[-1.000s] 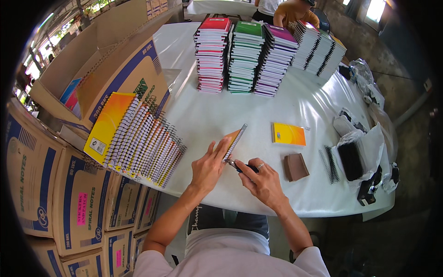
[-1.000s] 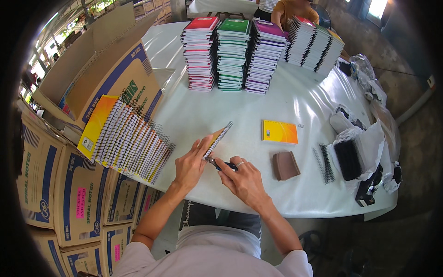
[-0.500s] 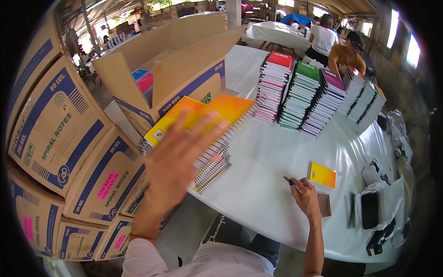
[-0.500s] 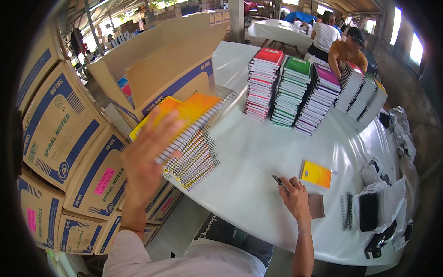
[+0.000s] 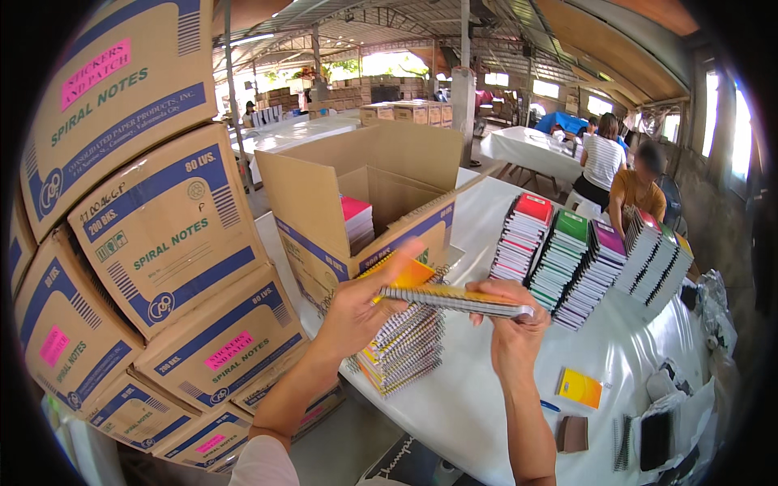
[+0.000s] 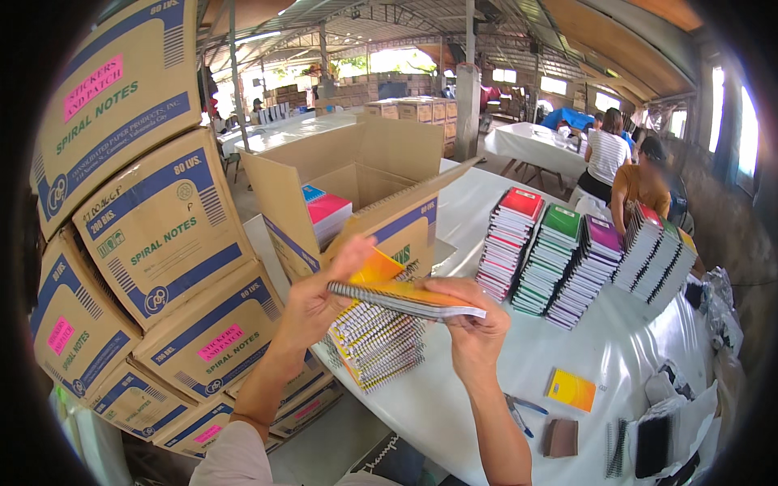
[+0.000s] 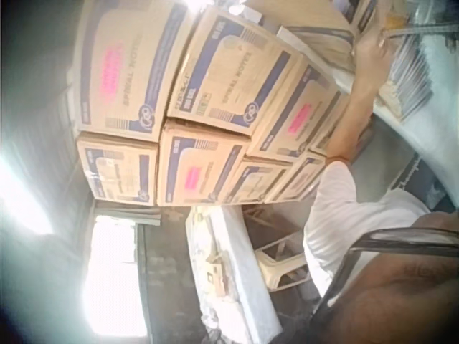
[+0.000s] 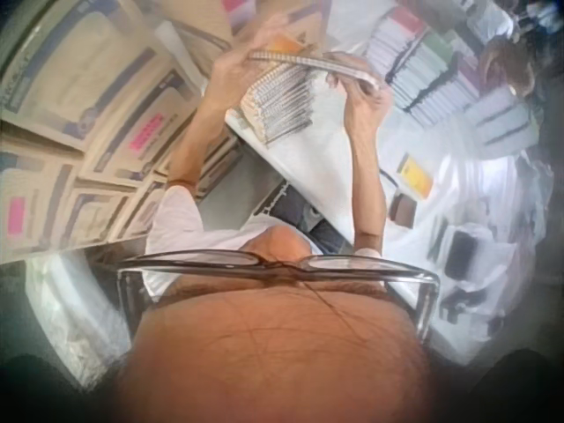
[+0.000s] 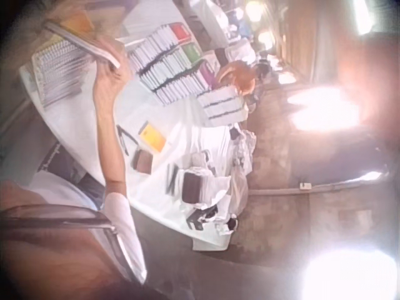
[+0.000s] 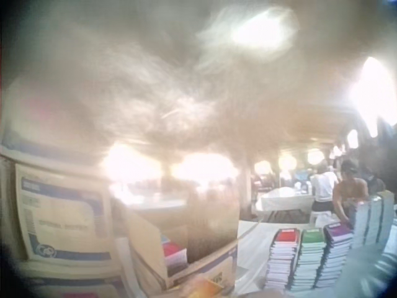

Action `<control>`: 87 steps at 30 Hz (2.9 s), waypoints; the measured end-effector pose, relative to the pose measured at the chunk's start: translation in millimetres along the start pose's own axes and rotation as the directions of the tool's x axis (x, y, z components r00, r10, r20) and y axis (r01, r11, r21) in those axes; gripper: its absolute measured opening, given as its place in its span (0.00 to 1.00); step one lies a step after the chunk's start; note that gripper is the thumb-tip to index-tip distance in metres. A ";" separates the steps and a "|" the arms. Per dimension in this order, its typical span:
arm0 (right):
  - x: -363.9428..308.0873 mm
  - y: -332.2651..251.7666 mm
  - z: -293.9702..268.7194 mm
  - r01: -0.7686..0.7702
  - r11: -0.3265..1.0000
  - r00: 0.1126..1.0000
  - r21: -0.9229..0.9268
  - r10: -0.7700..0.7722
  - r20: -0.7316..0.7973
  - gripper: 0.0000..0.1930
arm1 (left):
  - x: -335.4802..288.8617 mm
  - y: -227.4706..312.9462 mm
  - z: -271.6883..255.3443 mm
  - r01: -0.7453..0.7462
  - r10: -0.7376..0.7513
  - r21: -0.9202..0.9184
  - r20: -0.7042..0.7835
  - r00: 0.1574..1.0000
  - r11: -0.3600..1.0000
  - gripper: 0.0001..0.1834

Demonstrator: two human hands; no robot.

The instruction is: The person trims excess spiral wire from notebooks using pliers and stacks them into a pile.

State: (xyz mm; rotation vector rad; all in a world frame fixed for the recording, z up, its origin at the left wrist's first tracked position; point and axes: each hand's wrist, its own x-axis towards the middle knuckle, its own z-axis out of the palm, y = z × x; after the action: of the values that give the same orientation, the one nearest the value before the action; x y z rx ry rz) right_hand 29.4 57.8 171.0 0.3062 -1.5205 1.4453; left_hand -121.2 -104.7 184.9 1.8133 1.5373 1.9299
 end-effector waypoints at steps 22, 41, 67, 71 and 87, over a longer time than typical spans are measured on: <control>-161.5 19.8 -379.7 -0.528 -0.411 0.834 -0.743 -0.084 -0.546 0.21 | -54.8 5.9 -23.4 -0.108 0.112 0.882 0.063 0.992 0.459 0.31; -231.2 8.6 -455.4 -0.834 -0.035 0.534 -0.550 0.200 -0.822 0.13 | -81.0 -42.0 154.1 -0.402 0.278 0.414 0.328 0.903 0.817 0.24; -161.4 -41.9 -188.1 -0.635 0.692 0.700 -0.344 0.327 -0.635 0.12 | -104.2 -157.9 237.8 0.525 -0.435 -0.286 0.323 0.840 0.801 0.56; -230.7 7.9 -154.3 -0.602 0.782 0.724 -0.160 0.451 -0.521 0.14 | -129.4 -173.6 235.0 0.652 -0.391 -0.421 0.553 0.736 0.631 0.55; -241.4 -30.7 -258.6 -0.508 0.294 0.853 -0.810 0.306 -0.423 0.19 | -94.2 -122.3 242.6 -0.183 -0.197 0.439 0.687 0.700 0.880 0.29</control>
State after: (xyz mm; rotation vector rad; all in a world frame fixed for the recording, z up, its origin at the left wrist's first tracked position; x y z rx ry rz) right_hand 289.9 171.8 -41.7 -0.9690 -2.0704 0.7083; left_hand 30.8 36.8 -14.0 2.3158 1.7489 0.6169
